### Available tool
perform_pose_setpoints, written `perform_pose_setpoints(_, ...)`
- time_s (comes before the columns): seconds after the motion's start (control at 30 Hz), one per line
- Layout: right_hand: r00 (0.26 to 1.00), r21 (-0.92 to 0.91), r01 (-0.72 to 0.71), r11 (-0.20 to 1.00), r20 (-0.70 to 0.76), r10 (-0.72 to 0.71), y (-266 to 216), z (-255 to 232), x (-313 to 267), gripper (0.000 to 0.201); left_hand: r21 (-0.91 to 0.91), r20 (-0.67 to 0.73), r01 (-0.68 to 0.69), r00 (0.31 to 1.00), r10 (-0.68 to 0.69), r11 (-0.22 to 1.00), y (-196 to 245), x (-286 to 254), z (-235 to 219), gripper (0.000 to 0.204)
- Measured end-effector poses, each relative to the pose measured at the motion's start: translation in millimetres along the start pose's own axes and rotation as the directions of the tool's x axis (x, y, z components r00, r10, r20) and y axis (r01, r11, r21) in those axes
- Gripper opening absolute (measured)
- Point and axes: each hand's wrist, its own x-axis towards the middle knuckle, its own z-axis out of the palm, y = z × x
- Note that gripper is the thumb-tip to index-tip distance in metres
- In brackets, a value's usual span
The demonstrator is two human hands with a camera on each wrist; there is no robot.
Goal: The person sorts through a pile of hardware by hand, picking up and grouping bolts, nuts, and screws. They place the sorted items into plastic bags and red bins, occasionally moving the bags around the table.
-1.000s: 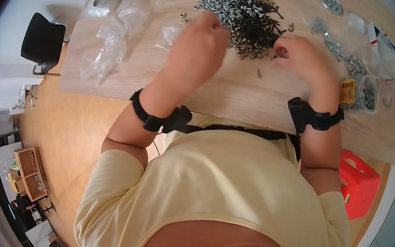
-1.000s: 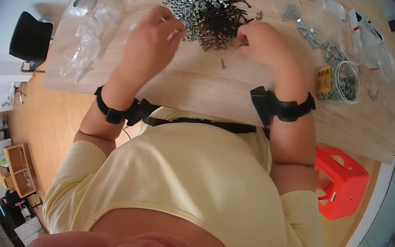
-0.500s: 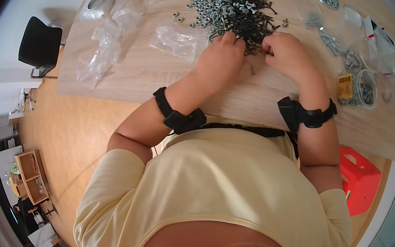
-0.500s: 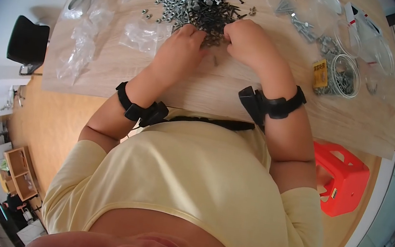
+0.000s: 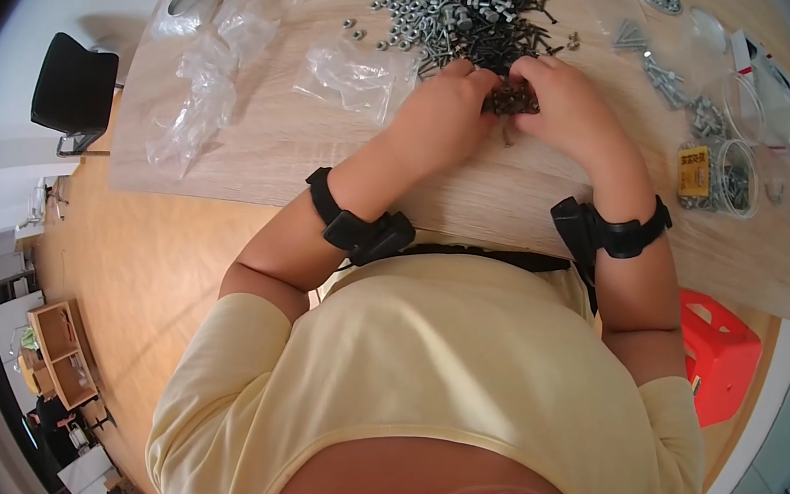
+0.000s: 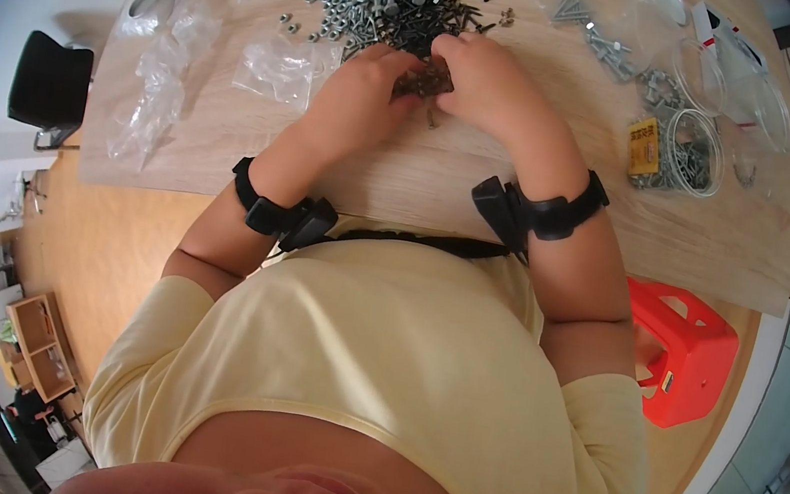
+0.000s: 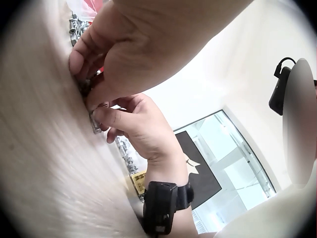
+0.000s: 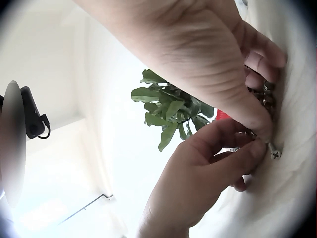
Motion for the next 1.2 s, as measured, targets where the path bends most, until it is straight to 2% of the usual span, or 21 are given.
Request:
perform_pose_setpoints(0.07, 0.999, 0.026, -0.004, 1.000, -0.037, 0.005, -1, 2, 0, 0.035, 0.011, 0.017, 0.019, 1.000, -0.019, 1.000, 1, 2, -1, 0.031)
perform_pose_setpoints(0.37, 0.998, -0.038, -0.012, 0.999, 0.053, 0.014, -1, 3, 1, 0.029, -0.024, 0.032, 0.012, 0.999, -0.012, 1.000, -4, 5, 3, 0.028)
perform_pose_setpoints(0.57, 0.999, -0.119, -0.037, 0.992, -0.014, 0.036, -2, 11, 3, 0.030, 0.006, 0.034, 0.026, 0.999, -0.026, 1.000, 0, 11, 7, 0.027)
perform_pose_setpoints(0.67, 0.994, -0.033, -0.107, 0.994, -0.003, 0.107, -1, 12, 6, 0.031, 0.019, 0.025, 0.029, 0.999, -0.029, 0.999, 0, 14, 8, 0.028)
perform_pose_setpoints(0.73, 0.983, 0.174, -0.177, 0.969, -0.012, 0.182, -2, 10, 6, 0.022, 0.018, 0.017, 0.016, 1.000, -0.017, 1.000, -2, 18, 8, 0.028)
perform_pose_setpoints(0.77, 0.983, 0.173, -0.177, 0.969, -0.014, 0.182, 0, 9, 8, 0.022, -0.065, 0.008, 0.062, 0.998, -0.062, 0.996, -1, 19, 7, 0.028)
perform_pose_setpoints(0.8, 0.951, 0.355, -0.307, 0.883, 0.072, 0.301, 4, 9, 11, 0.022, -0.149, 0.003, 0.106, 0.994, -0.107, 0.983, -1, 20, 5, 0.028)
perform_pose_setpoints(0.83, 0.901, 0.508, -0.429, 0.747, 0.179, 0.395, 6, 8, 12, 0.022, -0.150, 0.002, 0.103, 0.995, -0.104, 0.983, -2, 21, 3, 0.028)
perform_pose_setpoints(0.9, 0.902, 0.524, -0.419, 0.742, 0.142, 0.408, 5, 7, 11, 0.021, -0.424, 0.177, 0.274, 0.960, -0.218, 0.864, -5, 22, -3, 0.031)
perform_pose_setpoints(0.93, 0.902, 0.541, -0.407, 0.736, 0.109, 0.419, 4, 6, 11, 0.020, -0.425, 0.174, 0.271, 0.961, -0.216, 0.864, -6, 24, -1, 0.031)
perform_pose_setpoints(0.97, 0.903, 0.538, -0.406, 0.739, 0.108, 0.417, 1, 5, 11, 0.020, -0.746, 0.278, 0.384, 0.922, -0.269, 0.544, -8, 24, 2, 0.028)
perform_pose_setpoints(1.0, 0.946, 0.391, -0.278, 0.878, -0.049, 0.321, -4, 4, 10, 0.020, -0.896, 0.393, 0.431, 0.880, -0.265, 0.103, -11, 25, 4, 0.027)
perform_pose_setpoints(1.03, 0.965, 0.208, -0.150, 0.967, -0.184, 0.189, -8, 4, 10, 0.019, -0.898, 0.390, 0.428, 0.882, -0.267, 0.101, -15, 25, 7, 0.027)
perform_pose_setpoints(1.07, 0.966, 0.205, -0.148, 0.967, -0.181, 0.186, -11, 6, 9, 0.019, -0.896, 0.444, 0.432, 0.865, -0.232, -0.103, -19, 25, 9, 0.026)
perform_pose_setpoints(1.1, 0.964, 0.162, -0.017, 0.987, -0.260, 0.059, -14, 9, 9, 0.020, -0.853, 0.491, 0.426, 0.851, -0.185, -0.302, -22, 25, 11, 0.026)
perform_pose_setpoints(1.13, 0.941, 0.110, 0.112, 0.988, -0.332, -0.070, -19, 10, 9, 0.022, -0.853, 0.489, 0.423, 0.852, -0.185, -0.305, -16, 25, 7, 0.026)
perform_pose_setpoints(1.2, 0.951, 0.154, 0.139, 0.978, -0.296, -0.088, -33, 5, 5, 0.021, -0.804, 0.519, 0.393, 0.829, -0.206, -0.446, -1, 24, 2, 0.030)
